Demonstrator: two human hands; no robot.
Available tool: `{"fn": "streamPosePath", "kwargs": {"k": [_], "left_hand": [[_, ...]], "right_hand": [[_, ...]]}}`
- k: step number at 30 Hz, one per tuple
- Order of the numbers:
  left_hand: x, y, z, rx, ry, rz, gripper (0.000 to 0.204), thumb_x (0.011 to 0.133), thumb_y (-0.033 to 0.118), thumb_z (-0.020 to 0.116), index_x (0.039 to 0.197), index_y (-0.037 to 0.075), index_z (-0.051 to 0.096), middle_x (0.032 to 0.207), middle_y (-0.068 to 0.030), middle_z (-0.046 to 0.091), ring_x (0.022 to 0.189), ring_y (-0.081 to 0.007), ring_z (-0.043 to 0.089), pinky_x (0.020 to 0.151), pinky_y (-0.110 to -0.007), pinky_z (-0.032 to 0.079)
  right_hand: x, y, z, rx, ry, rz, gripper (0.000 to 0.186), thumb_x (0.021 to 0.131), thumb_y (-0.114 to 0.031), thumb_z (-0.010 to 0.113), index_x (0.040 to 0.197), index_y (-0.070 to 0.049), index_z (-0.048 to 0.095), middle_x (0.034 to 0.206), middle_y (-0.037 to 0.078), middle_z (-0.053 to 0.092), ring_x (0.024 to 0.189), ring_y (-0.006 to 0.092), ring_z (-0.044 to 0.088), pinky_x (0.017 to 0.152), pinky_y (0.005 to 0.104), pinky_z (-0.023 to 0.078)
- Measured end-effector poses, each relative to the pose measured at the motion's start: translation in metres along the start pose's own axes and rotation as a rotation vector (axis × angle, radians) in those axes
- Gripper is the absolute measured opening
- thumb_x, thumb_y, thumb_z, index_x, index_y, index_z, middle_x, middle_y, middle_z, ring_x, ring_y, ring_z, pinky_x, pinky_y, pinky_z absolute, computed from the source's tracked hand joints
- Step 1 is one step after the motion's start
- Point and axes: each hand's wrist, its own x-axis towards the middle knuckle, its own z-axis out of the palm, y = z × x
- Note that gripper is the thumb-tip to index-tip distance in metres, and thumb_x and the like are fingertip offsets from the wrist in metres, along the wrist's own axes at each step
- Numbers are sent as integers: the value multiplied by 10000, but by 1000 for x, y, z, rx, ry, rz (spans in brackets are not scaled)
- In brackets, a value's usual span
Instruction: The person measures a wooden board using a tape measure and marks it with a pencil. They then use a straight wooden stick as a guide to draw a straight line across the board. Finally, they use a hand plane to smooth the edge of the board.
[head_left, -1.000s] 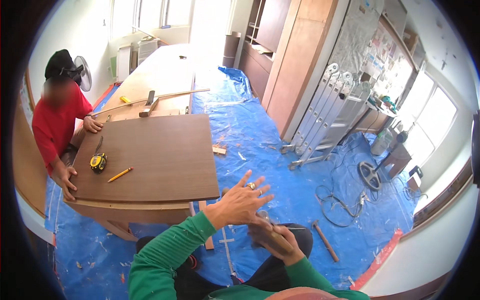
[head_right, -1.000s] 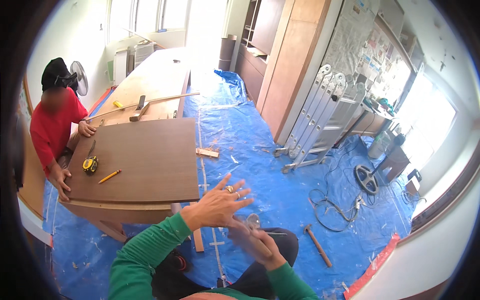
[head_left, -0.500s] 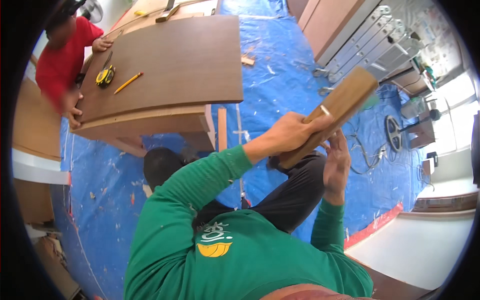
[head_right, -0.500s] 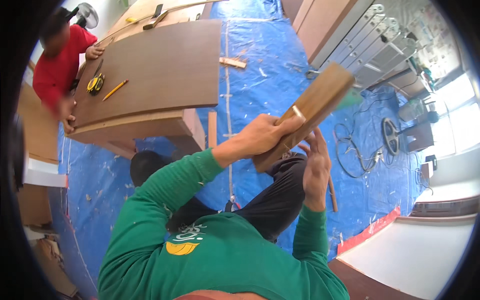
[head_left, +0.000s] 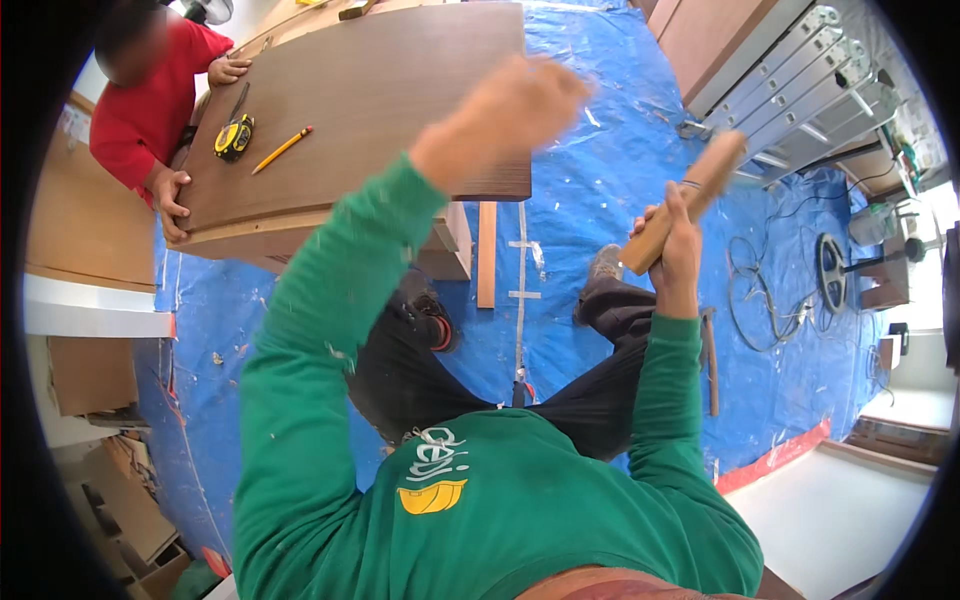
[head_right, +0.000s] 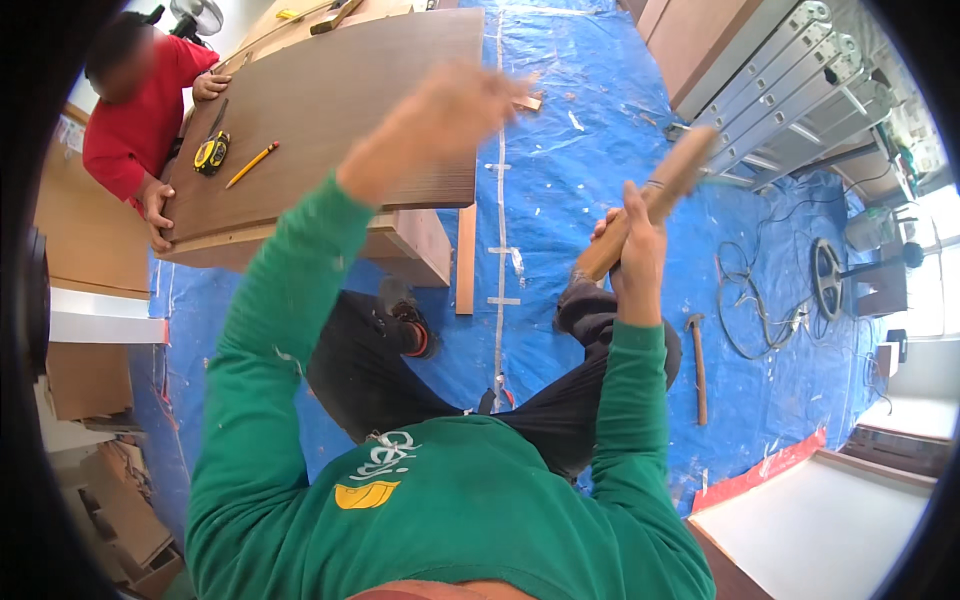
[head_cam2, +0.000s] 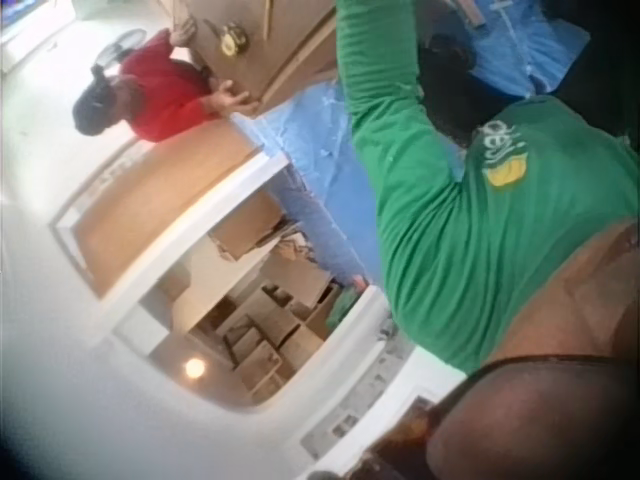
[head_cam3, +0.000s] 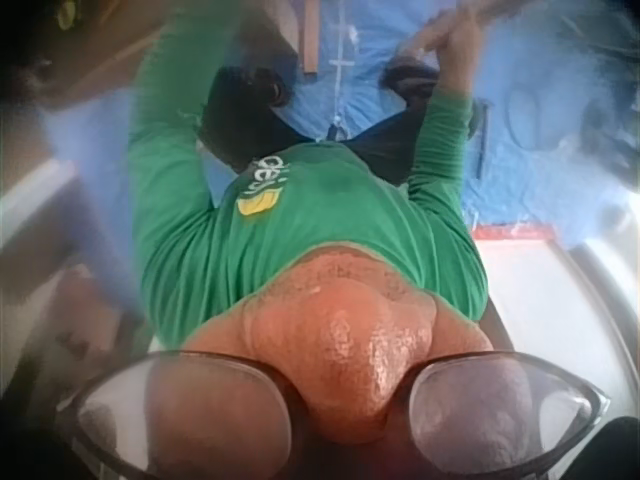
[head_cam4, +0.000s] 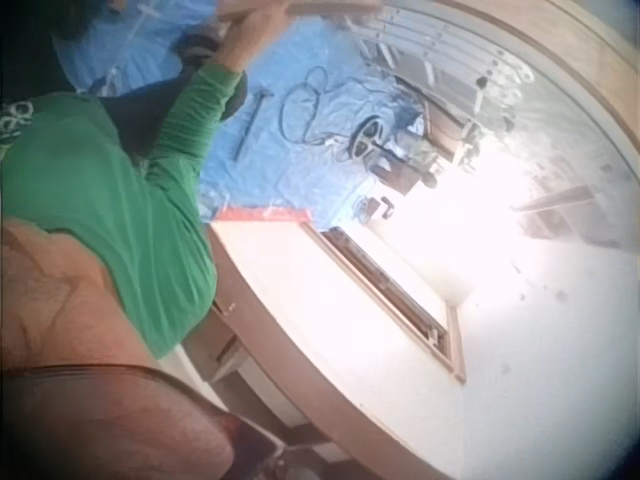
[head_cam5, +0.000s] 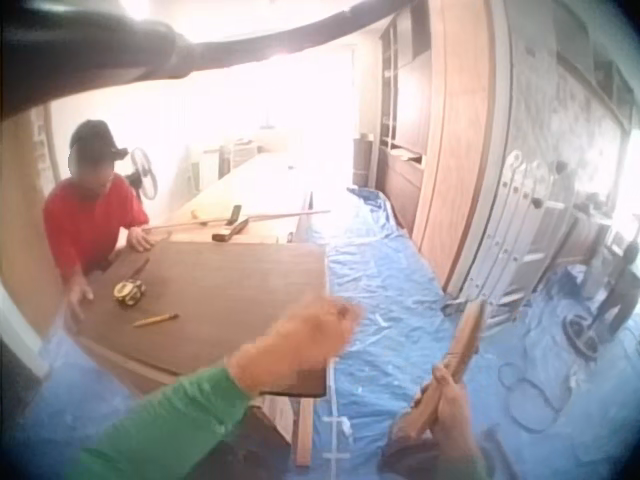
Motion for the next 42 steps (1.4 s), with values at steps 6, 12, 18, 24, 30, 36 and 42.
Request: {"fn": "streamPosePath", "kwargs": {"k": [6,12,18,24,30,36,42], "left_hand": [[30,-158,28,383,109,-449,610,1150,472,363,1626,112,490,1705,-103,450,1605,-296,366,1323,-507,272],[38,-143,34,383,-4,-458,659,1157,507,304,1688,124,377,1769,-65,335,1644,-282,275,1346,-519,215],[37,-141,32,368,13,-462,649,1162,491,296,1687,117,380,1768,-59,339,1652,-271,253,1348,-520,207],[35,-142,33,347,35,-462,644,1164,472,301,1679,96,391,1762,-81,348,1648,-291,262,1345,-534,208],[37,-141,35,331,65,-458,628,1160,438,310,1665,79,412,1755,-97,361,1642,-321,275,1339,-554,215],[42,-141,38,323,72,-445,617,1153,417,334,1654,67,424,1741,-116,384,1631,-342,300,1327,-579,228],[40,-116,15,236,97,-416,582,1109,260,400,1583,-74,457,1671,-259,441,1565,-445,392,1299,-575,275]], "right_hand": [[57,28,62,-2,-209,129,611,962,-434,819,1309,-8,550,848,66,622,622,160,643,521,324,554],[116,40,130,-326,-237,199,707,986,-626,712,1312,-15,570,808,35,550,645,127,584,527,316,521],[199,45,209,-64,-372,70,672,1035,-582,613,1294,38,616,937,102,647,705,200,654,613,392,573],[234,23,245,-186,-393,46,644,1055,-511,591,1315,78,612,1102,169,732,907,251,738,837,411,606],[264,28,252,-71,-492,116,577,1084,-574,532,1302,-53,649,1046,127,751,844,244,744,719,401,634],[263,29,247,-54,-530,121,566,1091,-554,532,1309,-45,647,1046,127,757,838,241,748,723,386,634],[200,31,227,-37,-477,87,556,1101,-523,535,1351,-37,637,1079,129,761,863,223,750,746,342,629]]}}
